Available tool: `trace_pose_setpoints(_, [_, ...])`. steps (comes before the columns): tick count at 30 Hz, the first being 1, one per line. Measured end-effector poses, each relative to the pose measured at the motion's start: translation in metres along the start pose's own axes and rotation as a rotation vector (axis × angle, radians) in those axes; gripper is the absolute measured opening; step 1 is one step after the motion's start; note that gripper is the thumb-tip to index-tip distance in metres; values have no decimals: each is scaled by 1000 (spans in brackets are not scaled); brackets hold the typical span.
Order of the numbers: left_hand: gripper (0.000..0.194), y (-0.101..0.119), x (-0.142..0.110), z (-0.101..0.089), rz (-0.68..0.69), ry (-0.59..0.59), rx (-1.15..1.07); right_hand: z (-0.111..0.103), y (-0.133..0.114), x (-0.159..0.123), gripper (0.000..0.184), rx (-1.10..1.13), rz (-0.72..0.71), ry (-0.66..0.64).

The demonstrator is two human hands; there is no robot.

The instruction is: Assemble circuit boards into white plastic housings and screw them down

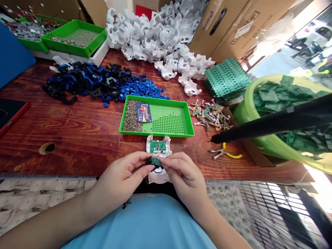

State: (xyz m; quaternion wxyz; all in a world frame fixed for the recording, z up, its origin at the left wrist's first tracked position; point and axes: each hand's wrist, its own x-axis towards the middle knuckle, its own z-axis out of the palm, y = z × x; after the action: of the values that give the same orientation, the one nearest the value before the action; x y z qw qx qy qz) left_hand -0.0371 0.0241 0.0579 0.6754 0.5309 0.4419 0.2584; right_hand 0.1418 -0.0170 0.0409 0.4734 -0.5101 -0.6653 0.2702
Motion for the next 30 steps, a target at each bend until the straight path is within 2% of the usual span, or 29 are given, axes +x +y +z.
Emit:
trace_pose_setpoints(6, [14, 4, -1, 4, -42, 21, -72, 1, 0, 2, 29, 13, 20, 32])
trace_pose_setpoints(15, [16, 3, 9, 4, -100, 11, -223, 2, -2, 2, 25, -43, 33, -9])
trace_pose_setpoints(24, [12, 2, 10, 3, -39, 53, -89, 2, -3, 8, 16, 76, 210, -11])
trace_pose_setpoints(30, [14, 3, 8, 2, -30, 65, -55, -2, -2, 14, 18, 118, 200, -63])
